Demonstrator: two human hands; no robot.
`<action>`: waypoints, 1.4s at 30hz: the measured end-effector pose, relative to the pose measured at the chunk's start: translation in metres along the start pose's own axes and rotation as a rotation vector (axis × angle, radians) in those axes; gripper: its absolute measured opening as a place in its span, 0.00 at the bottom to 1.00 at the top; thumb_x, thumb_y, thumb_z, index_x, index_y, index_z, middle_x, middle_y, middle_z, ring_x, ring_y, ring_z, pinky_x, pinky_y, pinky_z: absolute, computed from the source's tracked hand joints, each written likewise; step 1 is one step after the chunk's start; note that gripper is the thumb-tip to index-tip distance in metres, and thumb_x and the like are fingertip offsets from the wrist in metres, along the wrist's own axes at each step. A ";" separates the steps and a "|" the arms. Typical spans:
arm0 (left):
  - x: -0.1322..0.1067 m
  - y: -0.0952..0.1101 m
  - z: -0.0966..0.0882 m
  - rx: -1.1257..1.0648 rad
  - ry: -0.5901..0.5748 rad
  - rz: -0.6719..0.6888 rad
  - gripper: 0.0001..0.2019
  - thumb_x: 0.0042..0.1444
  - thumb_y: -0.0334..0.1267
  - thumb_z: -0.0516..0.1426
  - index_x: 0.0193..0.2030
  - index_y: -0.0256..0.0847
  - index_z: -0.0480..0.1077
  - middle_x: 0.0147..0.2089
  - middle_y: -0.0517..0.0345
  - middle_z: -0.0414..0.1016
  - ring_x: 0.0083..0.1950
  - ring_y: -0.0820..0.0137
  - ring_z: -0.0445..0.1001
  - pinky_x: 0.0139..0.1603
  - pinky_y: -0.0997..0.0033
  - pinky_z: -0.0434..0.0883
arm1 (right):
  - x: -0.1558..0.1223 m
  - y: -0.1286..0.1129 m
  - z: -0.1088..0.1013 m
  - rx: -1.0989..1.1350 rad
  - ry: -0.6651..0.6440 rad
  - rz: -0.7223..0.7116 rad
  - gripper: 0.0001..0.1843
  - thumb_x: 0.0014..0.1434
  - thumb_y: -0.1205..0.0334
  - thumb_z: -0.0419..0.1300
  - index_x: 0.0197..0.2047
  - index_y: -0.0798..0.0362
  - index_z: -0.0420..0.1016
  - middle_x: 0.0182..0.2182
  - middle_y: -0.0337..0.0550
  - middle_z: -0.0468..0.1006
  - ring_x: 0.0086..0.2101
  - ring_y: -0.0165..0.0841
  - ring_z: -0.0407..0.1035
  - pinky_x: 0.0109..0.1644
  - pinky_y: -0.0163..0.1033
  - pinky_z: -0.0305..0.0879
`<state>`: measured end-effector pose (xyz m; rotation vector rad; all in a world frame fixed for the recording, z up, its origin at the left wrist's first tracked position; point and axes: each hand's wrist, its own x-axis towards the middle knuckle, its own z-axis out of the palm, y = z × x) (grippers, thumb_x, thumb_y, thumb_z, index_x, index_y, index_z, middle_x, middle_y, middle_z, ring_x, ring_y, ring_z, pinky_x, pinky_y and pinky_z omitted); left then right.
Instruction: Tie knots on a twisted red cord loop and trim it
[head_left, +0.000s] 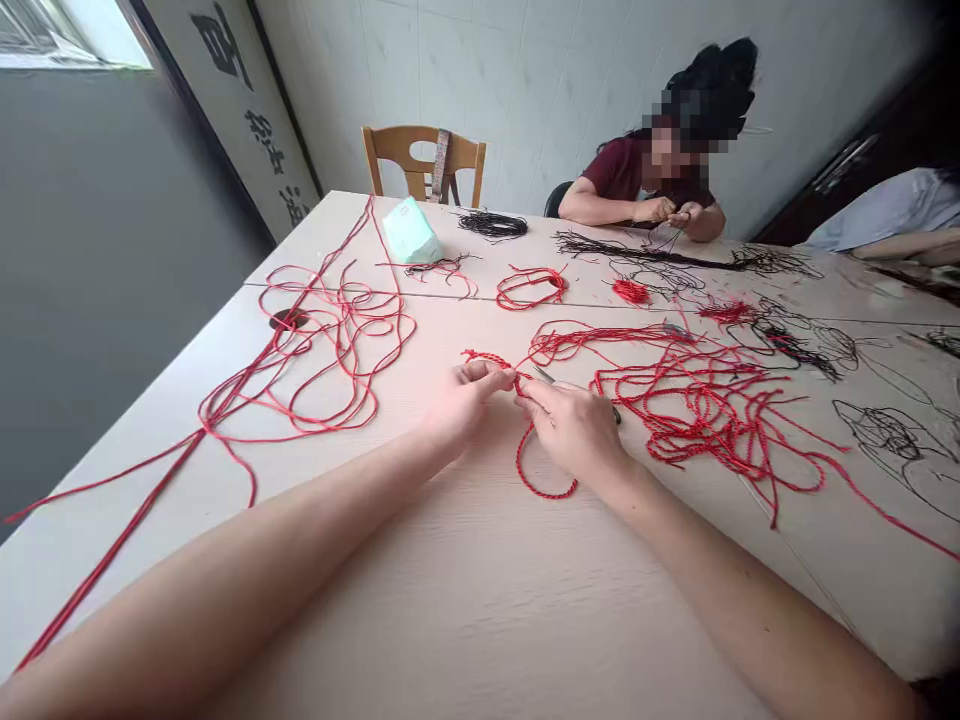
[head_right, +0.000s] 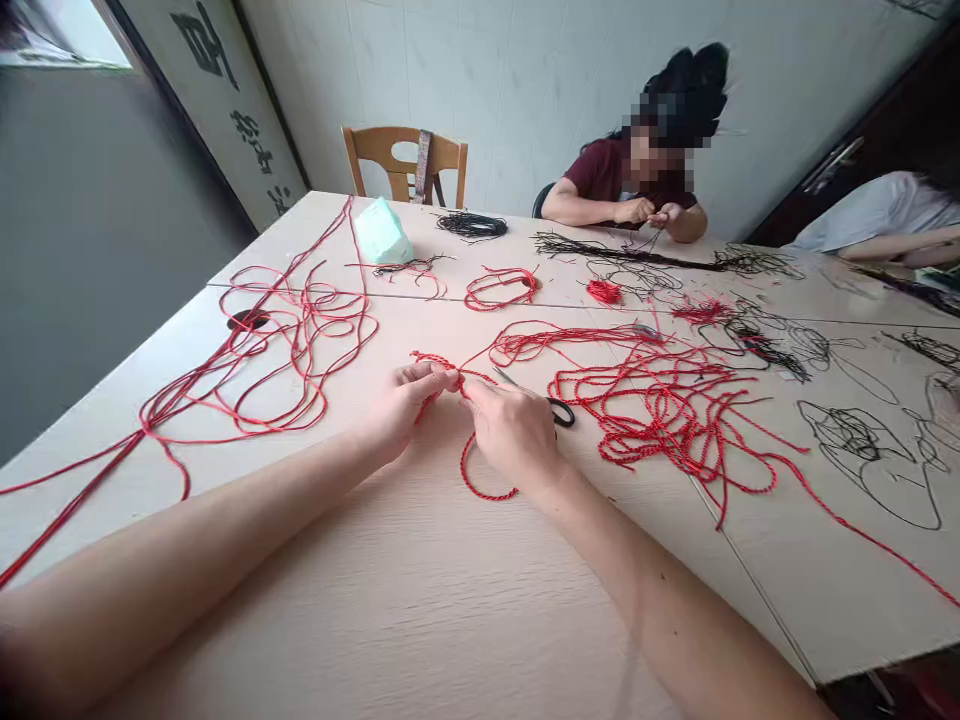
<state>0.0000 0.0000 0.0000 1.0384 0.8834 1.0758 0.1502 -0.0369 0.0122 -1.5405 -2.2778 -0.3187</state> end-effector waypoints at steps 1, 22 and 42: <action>0.002 -0.001 -0.001 0.002 -0.016 0.000 0.08 0.48 0.38 0.60 0.25 0.35 0.70 0.26 0.61 0.67 0.30 0.76 0.61 0.34 0.74 0.57 | 0.001 0.004 0.001 0.036 -0.016 0.018 0.09 0.61 0.61 0.53 0.36 0.49 0.74 0.23 0.39 0.74 0.26 0.33 0.68 0.27 0.37 0.49; 0.005 0.000 -0.002 -0.001 -0.021 0.023 0.12 0.49 0.45 0.60 0.28 0.36 0.72 0.29 0.59 0.70 0.28 0.78 0.60 0.28 0.75 0.55 | 0.006 0.005 0.018 0.884 -0.108 0.308 0.09 0.55 0.57 0.58 0.32 0.54 0.75 0.27 0.39 0.74 0.26 0.30 0.65 0.31 0.36 0.60; 0.006 0.010 -0.007 0.328 -0.347 0.072 0.15 0.50 0.47 0.58 0.34 0.34 0.74 0.30 0.56 0.72 0.35 0.71 0.66 0.40 0.70 0.62 | 0.010 0.024 0.000 1.195 -0.060 0.423 0.09 0.51 0.57 0.61 0.29 0.55 0.72 0.21 0.34 0.65 0.22 0.24 0.55 0.25 0.33 0.51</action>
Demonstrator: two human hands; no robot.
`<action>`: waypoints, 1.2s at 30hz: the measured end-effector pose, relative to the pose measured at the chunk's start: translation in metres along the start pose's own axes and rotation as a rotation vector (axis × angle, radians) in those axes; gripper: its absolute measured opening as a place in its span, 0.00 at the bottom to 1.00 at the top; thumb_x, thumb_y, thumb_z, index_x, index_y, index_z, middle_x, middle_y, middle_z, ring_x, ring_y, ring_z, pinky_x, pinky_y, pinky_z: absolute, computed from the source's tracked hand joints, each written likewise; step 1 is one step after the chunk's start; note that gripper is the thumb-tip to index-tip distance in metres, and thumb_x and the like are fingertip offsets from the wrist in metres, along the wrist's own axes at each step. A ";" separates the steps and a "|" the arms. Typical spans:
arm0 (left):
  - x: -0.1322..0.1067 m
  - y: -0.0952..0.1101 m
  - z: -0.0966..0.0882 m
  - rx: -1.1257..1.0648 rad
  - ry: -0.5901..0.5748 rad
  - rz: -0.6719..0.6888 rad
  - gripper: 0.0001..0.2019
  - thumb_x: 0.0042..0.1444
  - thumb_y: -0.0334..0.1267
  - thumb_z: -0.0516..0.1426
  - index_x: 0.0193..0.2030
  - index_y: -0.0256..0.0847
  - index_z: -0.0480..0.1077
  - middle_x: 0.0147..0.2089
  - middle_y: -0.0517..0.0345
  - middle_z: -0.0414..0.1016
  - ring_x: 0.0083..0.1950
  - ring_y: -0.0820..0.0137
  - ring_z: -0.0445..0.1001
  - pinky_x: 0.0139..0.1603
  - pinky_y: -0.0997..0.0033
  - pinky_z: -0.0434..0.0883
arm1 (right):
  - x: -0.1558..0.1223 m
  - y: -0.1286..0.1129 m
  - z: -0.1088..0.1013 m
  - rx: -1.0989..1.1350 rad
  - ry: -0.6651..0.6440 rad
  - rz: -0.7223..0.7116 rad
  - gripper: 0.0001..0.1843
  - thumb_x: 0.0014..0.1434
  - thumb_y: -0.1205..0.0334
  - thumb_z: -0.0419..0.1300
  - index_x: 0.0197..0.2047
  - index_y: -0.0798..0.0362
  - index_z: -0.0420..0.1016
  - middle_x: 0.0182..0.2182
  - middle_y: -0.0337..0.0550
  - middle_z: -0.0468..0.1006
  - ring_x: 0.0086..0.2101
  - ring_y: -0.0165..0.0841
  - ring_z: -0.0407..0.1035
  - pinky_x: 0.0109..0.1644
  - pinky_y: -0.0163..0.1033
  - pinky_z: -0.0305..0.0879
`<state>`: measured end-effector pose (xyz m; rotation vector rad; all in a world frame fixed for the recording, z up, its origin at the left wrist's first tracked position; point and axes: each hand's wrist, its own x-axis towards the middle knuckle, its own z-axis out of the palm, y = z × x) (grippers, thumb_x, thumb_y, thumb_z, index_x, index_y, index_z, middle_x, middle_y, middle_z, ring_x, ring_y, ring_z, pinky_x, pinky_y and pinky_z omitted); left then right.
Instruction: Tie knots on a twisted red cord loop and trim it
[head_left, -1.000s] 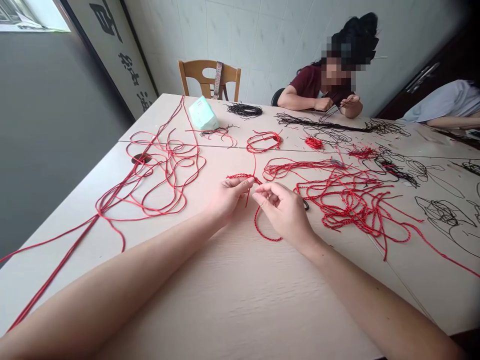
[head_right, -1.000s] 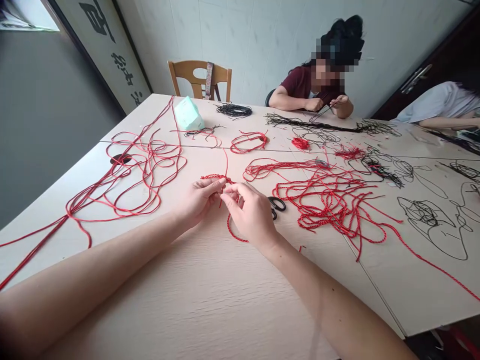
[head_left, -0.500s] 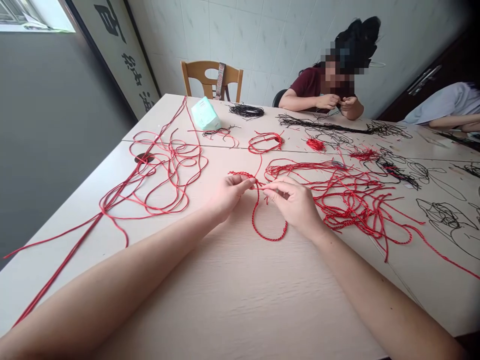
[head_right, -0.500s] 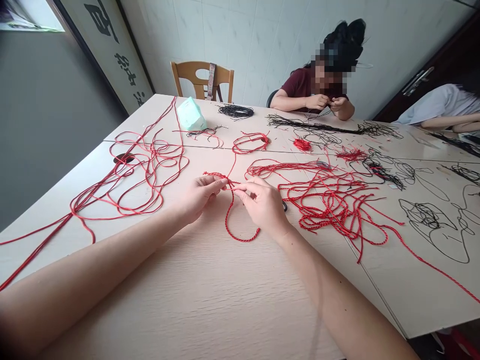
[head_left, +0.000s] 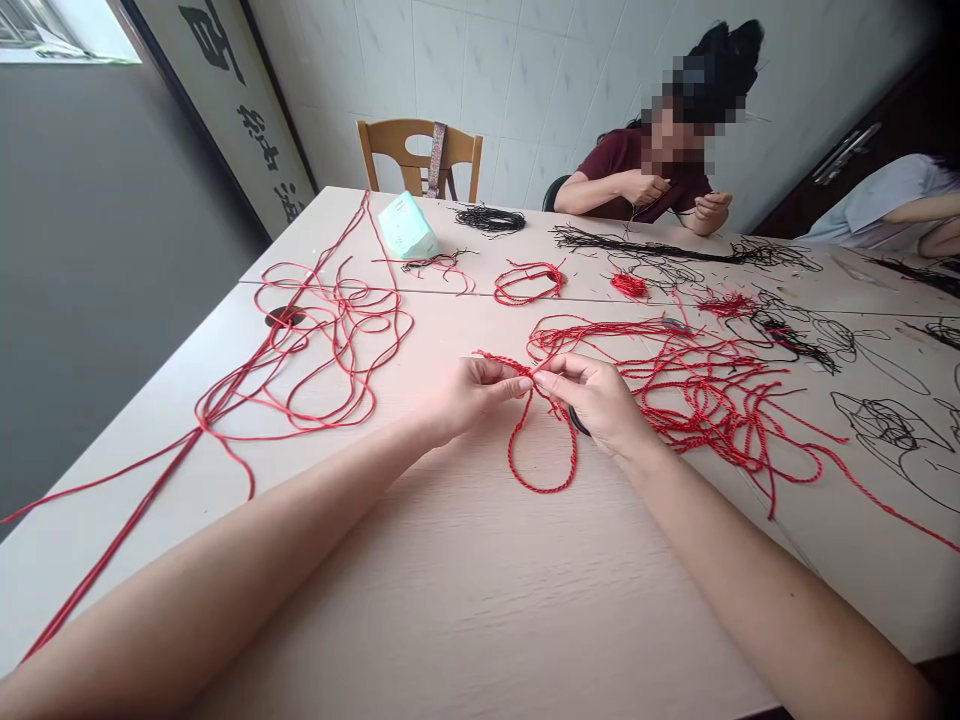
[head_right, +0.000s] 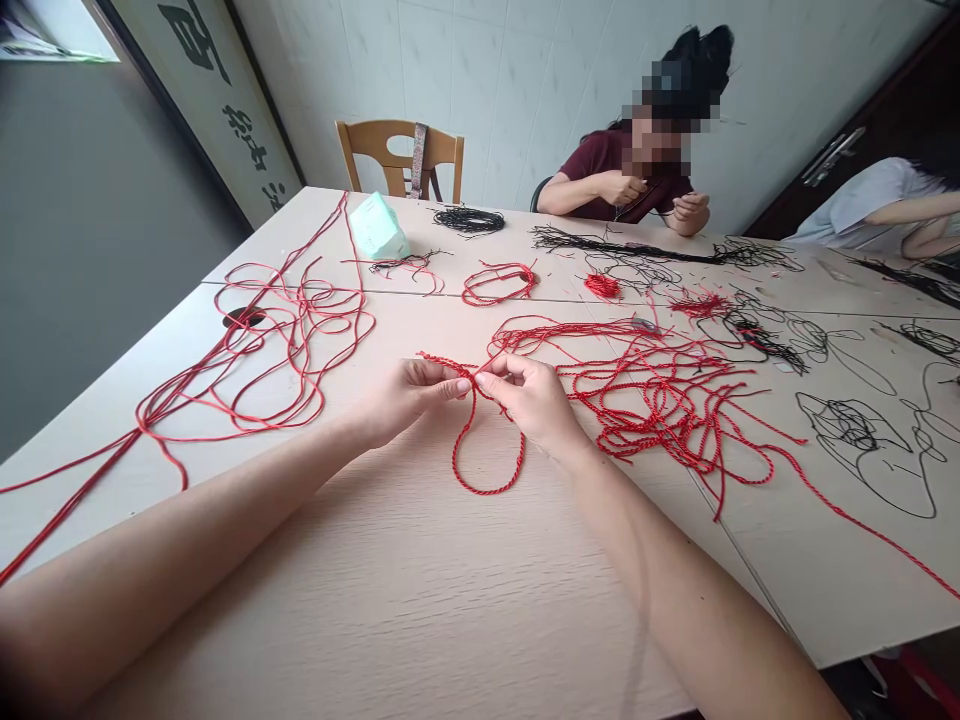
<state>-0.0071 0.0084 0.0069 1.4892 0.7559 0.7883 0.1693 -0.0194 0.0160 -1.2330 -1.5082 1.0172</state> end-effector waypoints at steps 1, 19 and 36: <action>0.000 0.001 0.000 0.014 0.000 -0.006 0.15 0.49 0.47 0.58 0.34 0.34 0.74 0.30 0.57 0.72 0.34 0.72 0.66 0.39 0.70 0.62 | 0.000 0.000 0.000 0.020 -0.013 0.016 0.09 0.51 0.57 0.61 0.29 0.55 0.72 0.20 0.34 0.64 0.22 0.24 0.55 0.25 0.32 0.50; -0.003 0.007 -0.001 0.409 0.015 0.056 0.10 0.48 0.41 0.56 0.25 0.37 0.74 0.24 0.59 0.69 0.26 0.74 0.59 0.28 0.73 0.57 | -0.001 -0.009 -0.012 -0.326 -0.176 0.016 0.07 0.50 0.60 0.61 0.31 0.55 0.74 0.24 0.38 0.72 0.26 0.28 0.64 0.29 0.34 0.59; -0.001 0.000 -0.012 -0.464 -0.221 -0.283 0.10 0.44 0.40 0.64 0.29 0.35 0.71 0.28 0.60 0.66 0.27 0.80 0.60 0.28 0.77 0.57 | -0.011 -0.020 -0.006 -0.625 -0.019 -0.507 0.06 0.57 0.64 0.56 0.35 0.51 0.74 0.30 0.41 0.75 0.27 0.30 0.63 0.32 0.37 0.59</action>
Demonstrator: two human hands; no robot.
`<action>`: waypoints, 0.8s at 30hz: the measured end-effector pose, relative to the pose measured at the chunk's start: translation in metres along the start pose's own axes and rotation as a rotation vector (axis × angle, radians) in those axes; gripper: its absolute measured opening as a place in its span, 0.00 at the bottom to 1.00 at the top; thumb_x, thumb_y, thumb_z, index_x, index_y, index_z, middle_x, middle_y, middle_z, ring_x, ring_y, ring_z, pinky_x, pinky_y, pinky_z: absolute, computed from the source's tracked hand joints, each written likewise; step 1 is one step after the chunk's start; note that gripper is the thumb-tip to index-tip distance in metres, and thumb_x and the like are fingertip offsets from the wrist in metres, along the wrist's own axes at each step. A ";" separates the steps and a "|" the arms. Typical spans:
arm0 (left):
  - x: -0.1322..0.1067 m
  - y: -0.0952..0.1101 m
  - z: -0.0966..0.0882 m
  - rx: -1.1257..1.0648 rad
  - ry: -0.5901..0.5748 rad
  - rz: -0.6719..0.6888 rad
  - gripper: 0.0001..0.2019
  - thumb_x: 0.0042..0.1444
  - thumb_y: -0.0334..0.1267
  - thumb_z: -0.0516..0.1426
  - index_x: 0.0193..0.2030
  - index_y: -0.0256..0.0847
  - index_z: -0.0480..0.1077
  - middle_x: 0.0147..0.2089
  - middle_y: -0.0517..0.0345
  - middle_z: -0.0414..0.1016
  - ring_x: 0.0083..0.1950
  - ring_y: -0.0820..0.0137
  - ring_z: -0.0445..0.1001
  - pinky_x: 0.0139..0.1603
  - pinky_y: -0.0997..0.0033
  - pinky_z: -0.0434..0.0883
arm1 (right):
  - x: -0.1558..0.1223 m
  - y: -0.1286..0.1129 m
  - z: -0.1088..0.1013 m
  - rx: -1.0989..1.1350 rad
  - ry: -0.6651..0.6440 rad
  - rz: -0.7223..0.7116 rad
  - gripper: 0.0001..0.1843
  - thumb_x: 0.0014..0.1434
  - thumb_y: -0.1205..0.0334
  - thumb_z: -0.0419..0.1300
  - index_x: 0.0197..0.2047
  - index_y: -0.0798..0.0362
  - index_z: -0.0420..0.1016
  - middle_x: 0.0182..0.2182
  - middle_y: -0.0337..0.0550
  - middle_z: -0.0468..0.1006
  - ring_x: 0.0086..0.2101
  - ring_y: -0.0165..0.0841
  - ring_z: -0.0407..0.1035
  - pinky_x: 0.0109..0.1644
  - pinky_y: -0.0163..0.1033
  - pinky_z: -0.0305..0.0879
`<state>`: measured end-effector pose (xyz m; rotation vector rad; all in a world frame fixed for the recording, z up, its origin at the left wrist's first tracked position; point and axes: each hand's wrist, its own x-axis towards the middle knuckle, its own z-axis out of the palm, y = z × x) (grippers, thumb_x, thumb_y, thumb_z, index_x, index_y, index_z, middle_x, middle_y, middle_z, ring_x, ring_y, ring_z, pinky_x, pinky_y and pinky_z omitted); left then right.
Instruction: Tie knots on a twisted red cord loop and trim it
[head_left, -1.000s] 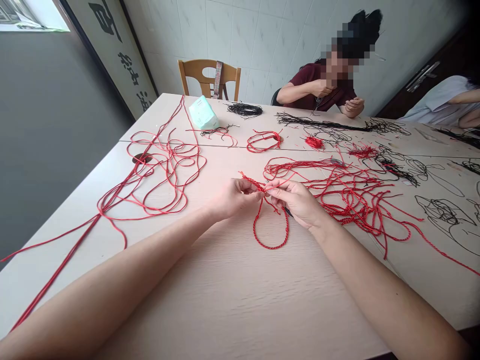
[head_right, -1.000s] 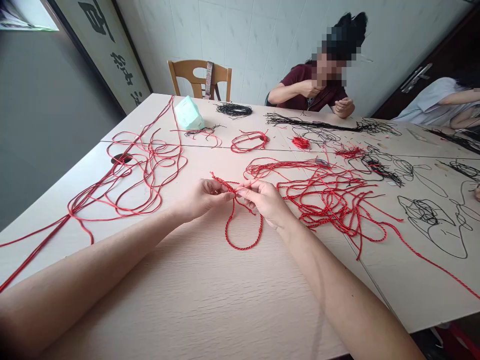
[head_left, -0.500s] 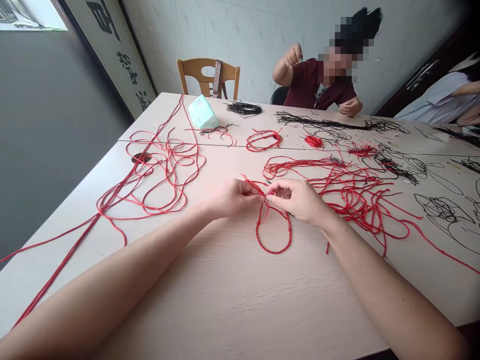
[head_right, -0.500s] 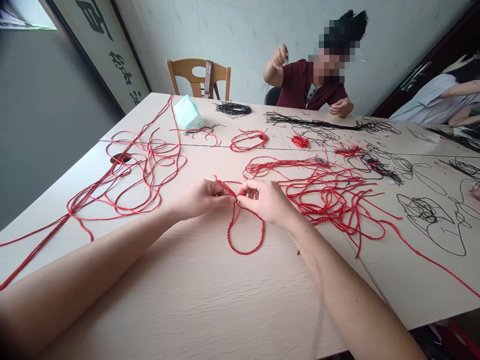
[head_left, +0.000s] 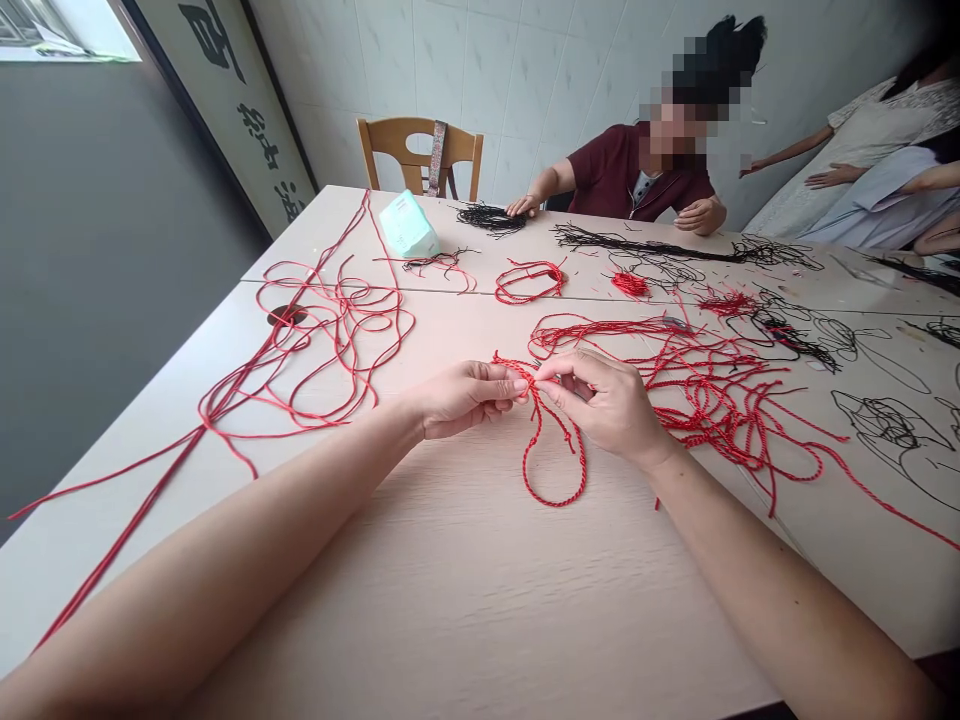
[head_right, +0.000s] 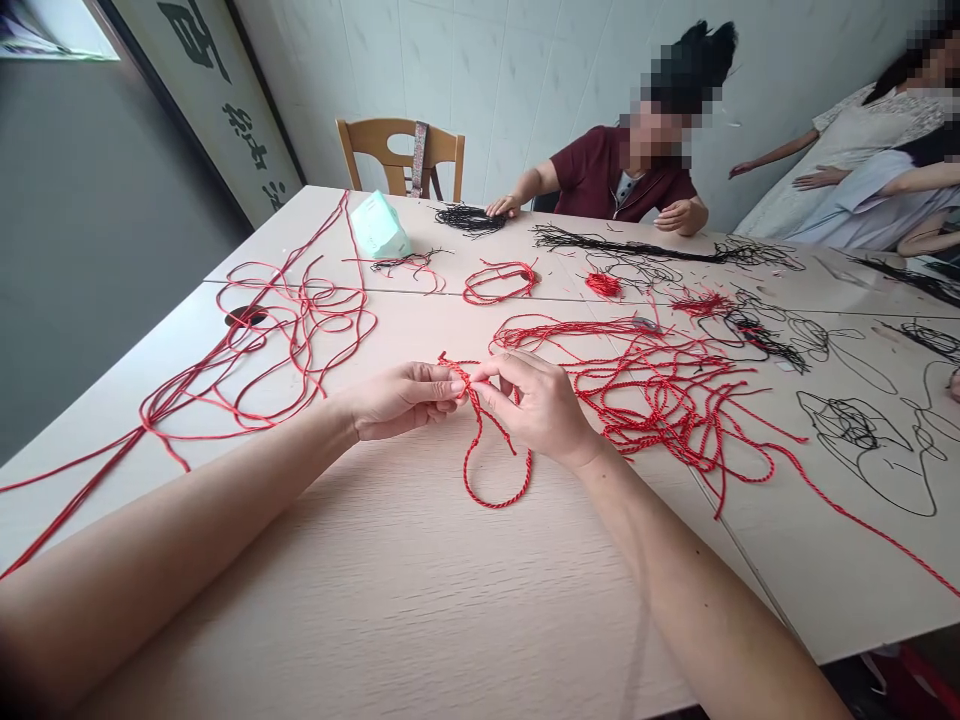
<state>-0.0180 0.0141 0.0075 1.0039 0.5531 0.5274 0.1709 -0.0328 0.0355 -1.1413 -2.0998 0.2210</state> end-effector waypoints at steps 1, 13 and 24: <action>0.000 0.000 0.000 -0.006 -0.003 -0.005 0.10 0.44 0.40 0.64 0.29 0.35 0.71 0.28 0.60 0.66 0.27 0.80 0.60 0.27 0.77 0.56 | 0.000 0.000 0.001 0.006 0.006 0.003 0.06 0.57 0.63 0.55 0.35 0.51 0.74 0.31 0.41 0.75 0.27 0.30 0.63 0.32 0.37 0.60; 0.001 0.001 0.006 0.327 0.168 0.135 0.12 0.46 0.43 0.61 0.26 0.36 0.69 0.23 0.63 0.61 0.24 0.79 0.55 0.26 0.75 0.53 | 0.001 0.009 0.011 0.320 0.008 0.300 0.07 0.55 0.59 0.58 0.34 0.53 0.72 0.28 0.40 0.73 0.29 0.30 0.66 0.33 0.36 0.61; 0.002 -0.001 0.014 0.727 0.378 0.371 0.10 0.52 0.42 0.55 0.32 0.36 0.70 0.28 0.58 0.68 0.27 0.75 0.61 0.28 0.74 0.58 | 0.002 0.014 0.022 0.699 0.086 0.586 0.11 0.44 0.59 0.65 0.28 0.54 0.69 0.23 0.36 0.71 0.23 0.25 0.62 0.27 0.33 0.59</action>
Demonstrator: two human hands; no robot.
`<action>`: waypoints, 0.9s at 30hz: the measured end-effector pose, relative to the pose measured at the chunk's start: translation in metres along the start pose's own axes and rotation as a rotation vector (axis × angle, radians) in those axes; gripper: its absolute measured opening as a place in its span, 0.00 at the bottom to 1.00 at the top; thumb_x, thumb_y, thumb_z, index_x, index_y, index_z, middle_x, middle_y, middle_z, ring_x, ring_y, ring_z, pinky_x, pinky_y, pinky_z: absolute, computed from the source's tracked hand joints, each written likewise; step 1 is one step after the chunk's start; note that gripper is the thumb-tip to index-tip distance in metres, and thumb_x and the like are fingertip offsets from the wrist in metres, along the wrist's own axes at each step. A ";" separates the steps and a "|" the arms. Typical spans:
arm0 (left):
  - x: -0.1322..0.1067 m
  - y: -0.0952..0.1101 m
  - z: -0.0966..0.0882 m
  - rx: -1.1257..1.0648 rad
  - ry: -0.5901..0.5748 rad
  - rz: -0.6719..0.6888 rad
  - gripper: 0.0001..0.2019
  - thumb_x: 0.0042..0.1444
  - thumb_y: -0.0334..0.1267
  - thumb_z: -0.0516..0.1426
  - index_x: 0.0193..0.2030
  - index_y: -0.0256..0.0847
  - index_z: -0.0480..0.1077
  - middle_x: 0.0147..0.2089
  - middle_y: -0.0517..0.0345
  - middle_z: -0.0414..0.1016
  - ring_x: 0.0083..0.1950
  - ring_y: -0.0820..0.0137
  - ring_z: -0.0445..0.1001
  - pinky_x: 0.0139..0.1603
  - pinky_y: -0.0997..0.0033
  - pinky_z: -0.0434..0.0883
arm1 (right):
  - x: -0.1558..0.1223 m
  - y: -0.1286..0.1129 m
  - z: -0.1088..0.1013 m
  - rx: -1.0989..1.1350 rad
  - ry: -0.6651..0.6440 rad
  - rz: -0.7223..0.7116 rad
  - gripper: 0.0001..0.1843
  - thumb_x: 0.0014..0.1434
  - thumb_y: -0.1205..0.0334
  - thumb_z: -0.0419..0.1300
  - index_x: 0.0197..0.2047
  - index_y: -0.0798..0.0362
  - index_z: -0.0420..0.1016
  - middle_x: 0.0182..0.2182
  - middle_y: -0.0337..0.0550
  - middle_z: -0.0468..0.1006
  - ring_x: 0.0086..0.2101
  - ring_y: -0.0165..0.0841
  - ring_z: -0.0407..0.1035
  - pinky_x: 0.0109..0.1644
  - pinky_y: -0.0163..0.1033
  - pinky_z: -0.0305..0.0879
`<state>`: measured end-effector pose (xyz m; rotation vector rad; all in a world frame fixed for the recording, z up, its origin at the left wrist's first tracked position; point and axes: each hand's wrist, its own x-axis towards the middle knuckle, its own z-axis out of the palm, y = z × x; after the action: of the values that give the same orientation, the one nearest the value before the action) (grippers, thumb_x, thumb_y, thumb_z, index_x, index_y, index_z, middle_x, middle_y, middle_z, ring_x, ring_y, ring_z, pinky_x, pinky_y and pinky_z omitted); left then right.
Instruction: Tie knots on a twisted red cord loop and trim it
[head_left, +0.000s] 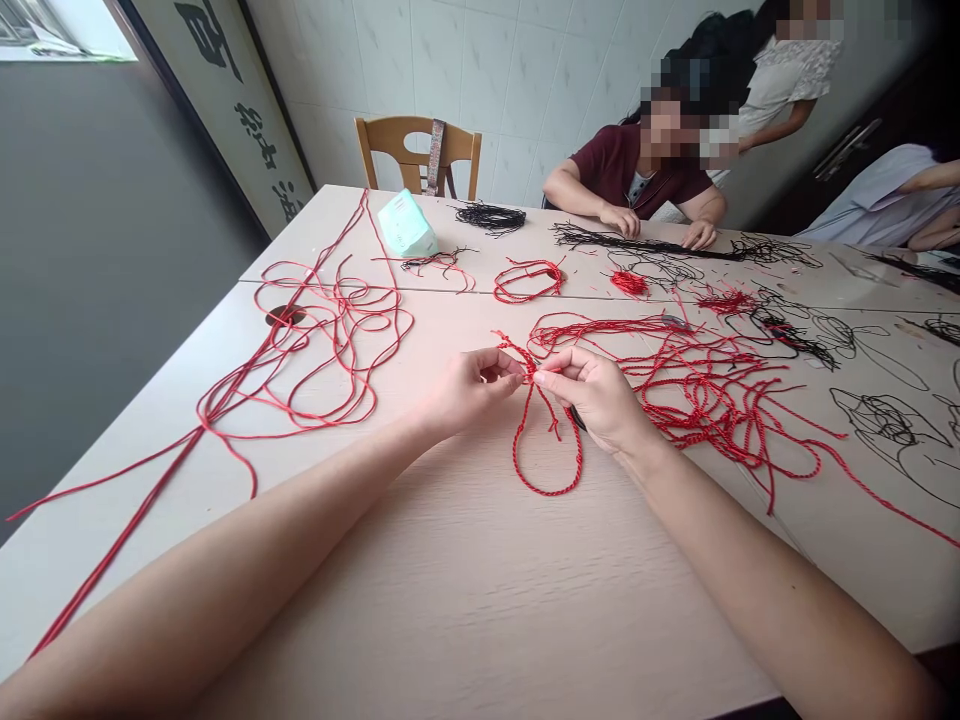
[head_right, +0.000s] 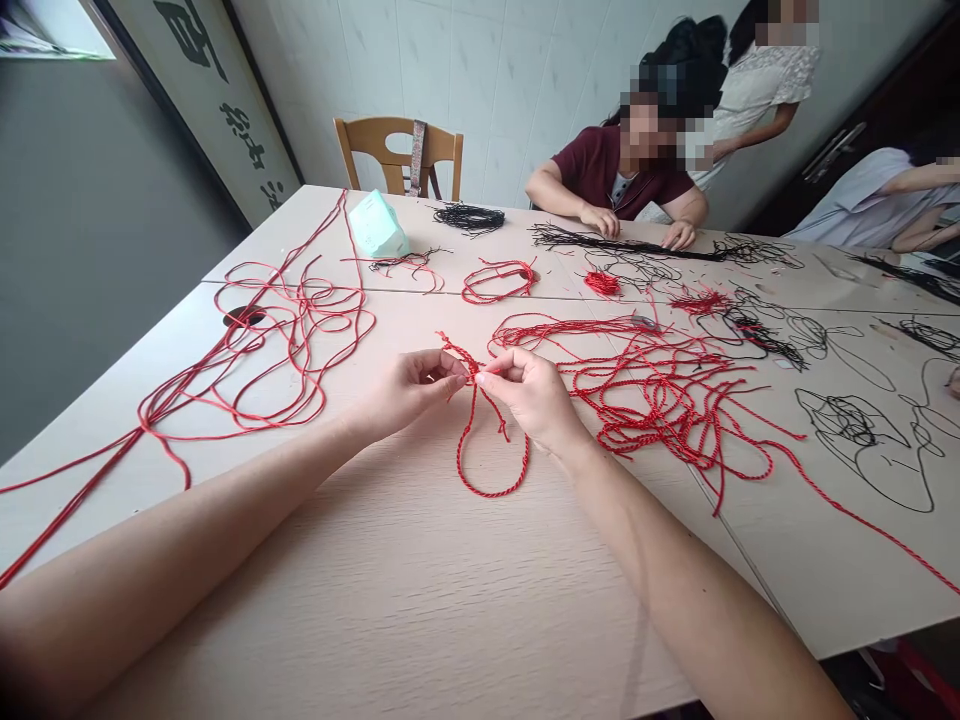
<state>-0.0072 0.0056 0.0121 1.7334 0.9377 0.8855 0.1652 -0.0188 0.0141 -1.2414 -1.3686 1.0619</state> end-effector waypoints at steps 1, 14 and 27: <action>-0.001 0.000 0.001 0.022 0.034 0.039 0.09 0.53 0.40 0.55 0.33 0.36 0.69 0.29 0.58 0.69 0.28 0.75 0.62 0.29 0.74 0.59 | 0.000 0.000 0.001 0.041 0.011 0.013 0.11 0.44 0.59 0.65 0.28 0.54 0.68 0.22 0.35 0.70 0.22 0.24 0.60 0.26 0.32 0.57; -0.004 -0.007 0.003 0.509 0.267 0.358 0.09 0.54 0.43 0.56 0.36 0.41 0.74 0.34 0.53 0.71 0.36 0.69 0.66 0.40 0.69 0.63 | -0.004 -0.007 0.009 0.202 0.078 0.070 0.13 0.39 0.60 0.67 0.26 0.54 0.67 0.20 0.33 0.67 0.20 0.22 0.55 0.24 0.32 0.52; -0.006 -0.006 0.006 0.392 0.272 0.310 0.05 0.50 0.35 0.56 0.28 0.39 0.72 0.31 0.58 0.72 0.33 0.73 0.67 0.35 0.72 0.63 | -0.011 -0.001 0.015 -0.152 0.129 -0.120 0.07 0.48 0.61 0.62 0.29 0.54 0.69 0.24 0.37 0.71 0.26 0.28 0.63 0.29 0.34 0.59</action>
<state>-0.0061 0.0002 0.0035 2.1716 1.0923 1.2243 0.1508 -0.0294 0.0115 -1.2976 -1.4256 0.7932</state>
